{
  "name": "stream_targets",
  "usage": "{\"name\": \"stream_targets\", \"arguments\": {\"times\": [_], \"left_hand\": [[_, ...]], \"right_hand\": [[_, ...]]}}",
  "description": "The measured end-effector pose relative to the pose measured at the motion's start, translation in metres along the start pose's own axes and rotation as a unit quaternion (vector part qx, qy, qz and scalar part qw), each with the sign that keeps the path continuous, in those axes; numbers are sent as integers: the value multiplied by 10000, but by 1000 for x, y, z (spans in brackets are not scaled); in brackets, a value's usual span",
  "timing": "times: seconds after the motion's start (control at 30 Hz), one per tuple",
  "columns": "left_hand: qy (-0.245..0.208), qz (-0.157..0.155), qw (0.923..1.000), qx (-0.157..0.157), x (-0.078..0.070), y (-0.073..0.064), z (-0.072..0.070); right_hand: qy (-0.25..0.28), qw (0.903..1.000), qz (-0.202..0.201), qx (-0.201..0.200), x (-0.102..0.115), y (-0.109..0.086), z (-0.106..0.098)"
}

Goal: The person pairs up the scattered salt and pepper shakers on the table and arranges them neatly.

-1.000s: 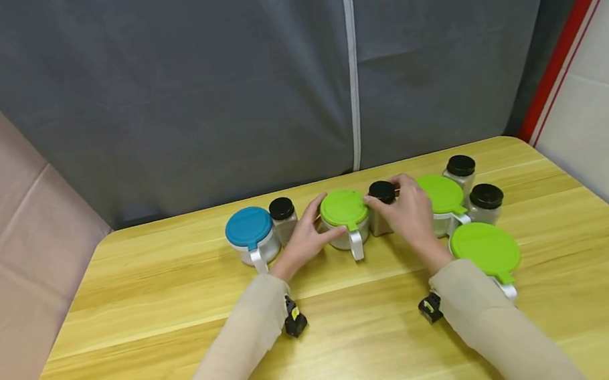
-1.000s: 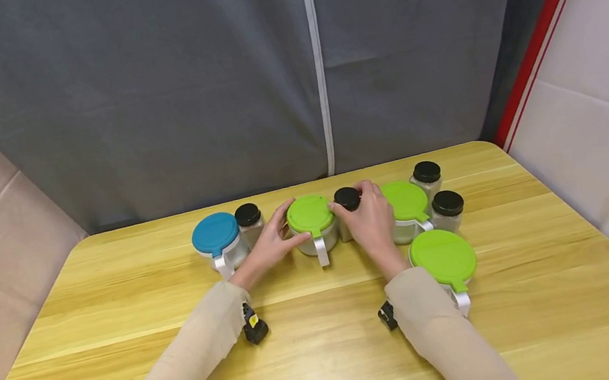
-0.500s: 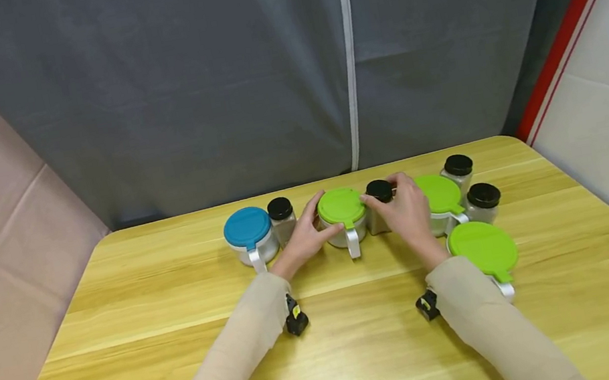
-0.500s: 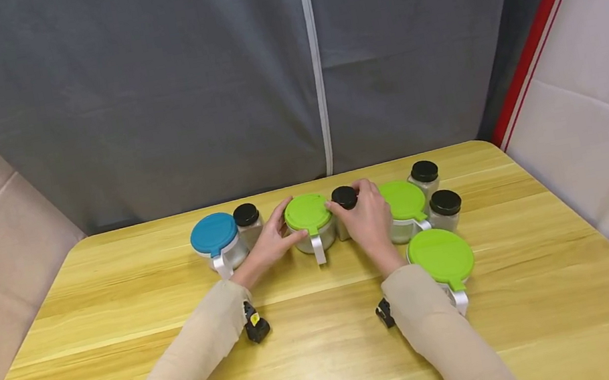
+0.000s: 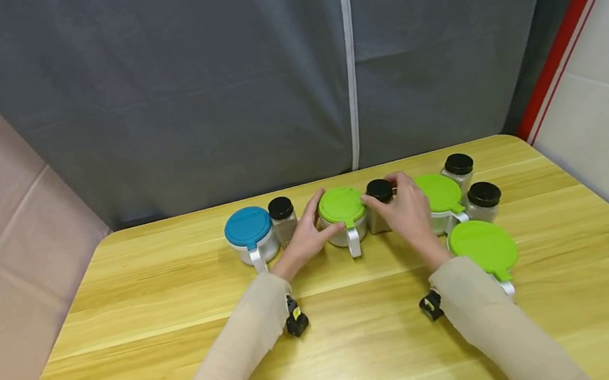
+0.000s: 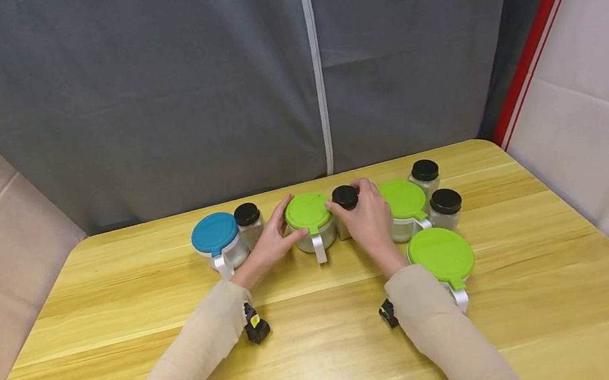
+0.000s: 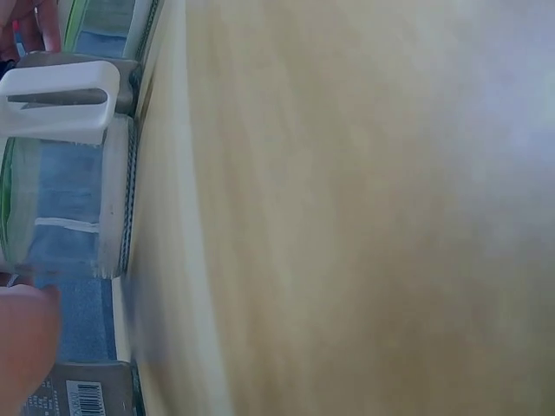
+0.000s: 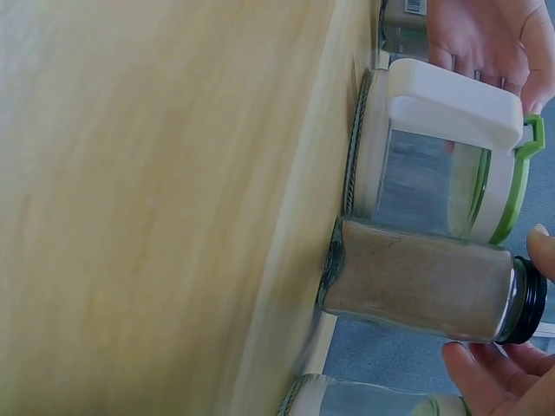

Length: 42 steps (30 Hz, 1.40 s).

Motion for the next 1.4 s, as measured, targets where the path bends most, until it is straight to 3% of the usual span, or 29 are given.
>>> {"name": "stream_targets", "arguments": {"times": [0.17,0.3,0.57,0.73,0.87,1.1,1.27,1.4], "left_hand": [[95,132,9997,-184,3,-1,1],[-24,244,9994,-233,-3,-5,1],[-61,463,9988,-129,-44,-23,-3],[187,593,9978,-234,-55,-31,-2],[146,801,9959,-403,-59,-35,-2],[142,1088,9903,-849,-27,-29,2],[100,1358,9854,-1024,-32,-35,3],[-63,1590,9813,-1086,-51,-45,5]], "right_hand": [[65,9999,32,97,-1,0,-2],[122,9998,41,130,0,-1,-6],[355,9992,-159,56,5,-4,-21],[463,9987,-201,112,7,-7,-28],[602,9977,-283,163,10,-10,-34],[797,9957,-385,270,16,-15,-48],[806,9948,-596,196,18,-17,-56],[754,9946,-695,156,18,-19,-63]]}}
Point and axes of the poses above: each hand's wrist, its own y-axis towards the middle knuckle, its own z-axis out of the palm, x = y × z, the point moved 3 cm from there along y, towards the middle knuckle, and after that the axes turned 3 degrees about z, right-handed, at the moved point
